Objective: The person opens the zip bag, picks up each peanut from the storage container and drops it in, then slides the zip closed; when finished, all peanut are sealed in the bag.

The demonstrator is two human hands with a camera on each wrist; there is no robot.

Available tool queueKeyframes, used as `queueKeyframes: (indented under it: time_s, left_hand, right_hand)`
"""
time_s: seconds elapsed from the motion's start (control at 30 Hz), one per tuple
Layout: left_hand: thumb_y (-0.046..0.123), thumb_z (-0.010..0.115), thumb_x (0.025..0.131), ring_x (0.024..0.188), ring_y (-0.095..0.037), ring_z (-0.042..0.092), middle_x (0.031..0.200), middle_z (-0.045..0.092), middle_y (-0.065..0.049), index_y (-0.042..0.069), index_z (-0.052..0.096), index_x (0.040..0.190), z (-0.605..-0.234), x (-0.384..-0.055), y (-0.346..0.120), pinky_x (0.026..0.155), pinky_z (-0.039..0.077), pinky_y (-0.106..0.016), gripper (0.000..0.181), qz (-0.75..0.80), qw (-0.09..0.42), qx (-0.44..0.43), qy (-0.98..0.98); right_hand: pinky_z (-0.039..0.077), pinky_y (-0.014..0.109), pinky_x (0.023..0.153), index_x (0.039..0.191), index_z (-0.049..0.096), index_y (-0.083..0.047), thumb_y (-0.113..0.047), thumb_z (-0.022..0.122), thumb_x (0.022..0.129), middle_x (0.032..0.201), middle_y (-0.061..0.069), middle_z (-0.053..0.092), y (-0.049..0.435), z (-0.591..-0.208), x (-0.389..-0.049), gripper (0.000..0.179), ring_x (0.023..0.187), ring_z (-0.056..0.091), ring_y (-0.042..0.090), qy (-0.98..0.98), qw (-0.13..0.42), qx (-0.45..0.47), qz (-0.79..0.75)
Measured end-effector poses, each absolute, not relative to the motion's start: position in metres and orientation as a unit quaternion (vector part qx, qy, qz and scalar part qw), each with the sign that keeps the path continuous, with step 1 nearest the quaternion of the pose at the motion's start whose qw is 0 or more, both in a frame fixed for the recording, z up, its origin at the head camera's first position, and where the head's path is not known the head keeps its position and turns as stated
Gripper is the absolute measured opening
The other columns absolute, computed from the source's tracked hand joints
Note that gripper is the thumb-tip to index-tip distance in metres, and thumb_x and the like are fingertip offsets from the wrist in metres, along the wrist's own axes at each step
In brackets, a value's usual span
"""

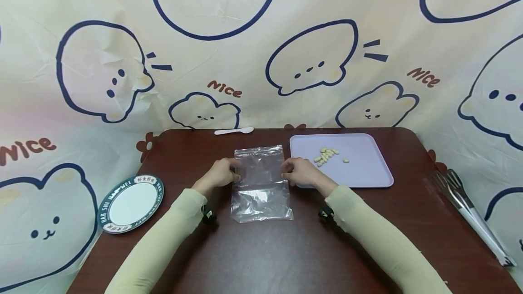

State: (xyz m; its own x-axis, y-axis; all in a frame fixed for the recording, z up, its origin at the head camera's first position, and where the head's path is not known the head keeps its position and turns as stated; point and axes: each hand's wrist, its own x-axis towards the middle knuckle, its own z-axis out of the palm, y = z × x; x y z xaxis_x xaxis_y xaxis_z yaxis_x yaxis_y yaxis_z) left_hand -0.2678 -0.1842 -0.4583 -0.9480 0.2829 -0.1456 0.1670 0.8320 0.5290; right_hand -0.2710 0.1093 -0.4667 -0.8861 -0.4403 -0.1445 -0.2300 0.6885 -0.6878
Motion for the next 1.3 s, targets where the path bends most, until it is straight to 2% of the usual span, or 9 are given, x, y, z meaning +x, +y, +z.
queueKeyframes:
  time_s: [0.2,0.3,0.43,0.73,0.87,1.0,1.2,1.3]
  left_hand:
    - [0.01,0.077,0.083,0.127,-0.038,0.055,0.135,0.063,-0.017,0.006,0.063,0.133,-0.4599,-0.2677,-0.1837,0.104,0.046,-0.05,0.052,0.277,0.105,0.087,0.951]
    - [0.009,0.077,0.083,0.133,-0.04,0.05,0.137,0.061,-0.018,0.006,0.062,0.134,-0.4602,-0.2674,-0.1837,0.108,0.042,-0.053,0.054,0.283,0.101,0.075,0.951]
    - [0.011,0.079,0.082,0.126,-0.038,0.055,0.13,0.065,-0.019,0.007,0.064,0.132,-0.4606,-0.267,-0.1842,0.104,0.046,-0.051,0.053,0.294,0.103,0.055,0.949]
    - [0.013,0.081,0.081,0.118,-0.034,0.059,0.122,0.069,-0.015,0.009,0.065,0.129,-0.4598,-0.2677,-0.1856,0.099,0.048,-0.046,0.05,0.309,0.103,0.017,0.945]
    - [0.009,0.074,0.083,0.099,-0.026,0.066,0.104,0.074,-0.01,0.006,0.062,0.132,-0.459,-0.2664,-0.1857,0.082,0.053,-0.036,0.051,0.324,0.09,0.009,0.942]
    - [0.006,0.064,0.085,0.077,-0.017,0.062,0.089,0.073,-0.006,0.003,0.056,0.139,-0.4593,-0.2661,-0.1859,0.066,0.046,-0.026,0.056,0.336,0.071,0.0,0.939]
    - [-0.001,0.059,0.088,0.068,-0.012,0.069,0.089,0.073,-0.008,-0.001,0.045,0.146,-0.4593,-0.2656,-0.1862,0.059,0.049,-0.023,0.06,0.377,0.072,-0.006,0.923]
    - [-0.002,0.059,0.088,0.068,-0.013,0.068,0.091,0.071,-0.011,-0.001,0.041,0.149,-0.4584,-0.2656,-0.1869,0.058,0.049,-0.024,0.063,0.388,0.068,-0.009,0.919]
  right_hand:
    - [0.056,0.031,0.078,0.125,0.064,-0.004,-0.018,0.067,0.094,0.11,0.011,0.072,0.1104,-0.4677,-0.2718,0.034,0.064,0.07,0.012,0.905,0.155,-0.184,-0.352]
    - [0.055,0.032,0.08,0.124,0.064,-0.005,-0.018,0.067,0.094,0.11,0.01,0.072,0.1109,-0.4683,-0.2723,0.033,0.064,0.069,0.012,0.906,0.153,-0.184,-0.348]
    - [0.054,0.033,0.082,0.123,0.065,-0.006,-0.017,0.066,0.094,0.109,0.009,0.072,0.1107,-0.4683,-0.2723,0.031,0.062,0.069,0.012,0.907,0.154,-0.184,-0.347]
    - [0.054,0.03,0.072,0.121,0.065,-0.005,-0.016,0.065,0.095,0.1,0.006,0.074,0.11,-0.4673,-0.2725,0.029,0.059,0.067,0.013,0.901,0.16,-0.186,-0.359]
    - [0.053,0.03,0.073,0.121,0.065,-0.005,-0.017,0.065,0.094,0.1,0.007,0.074,0.1099,-0.4667,-0.2717,0.03,0.058,0.067,0.013,0.901,0.156,-0.186,-0.359]
    - [0.053,0.03,0.074,0.12,0.066,-0.005,-0.018,0.065,0.094,0.1,0.006,0.074,0.1101,-0.4662,-0.2707,0.029,0.058,0.067,0.012,0.903,0.153,-0.186,-0.356]
    - [0.053,0.03,0.073,0.12,0.067,-0.006,-0.018,0.064,0.095,0.098,0.005,0.073,0.1125,-0.4659,-0.2714,0.028,0.061,0.067,0.012,0.902,0.151,-0.191,-0.356]
    - [0.054,0.03,0.072,0.12,0.067,-0.007,-0.018,0.064,0.095,0.099,0.006,0.073,0.1138,-0.465,-0.2723,0.028,0.065,0.068,0.012,0.899,0.151,-0.186,-0.365]
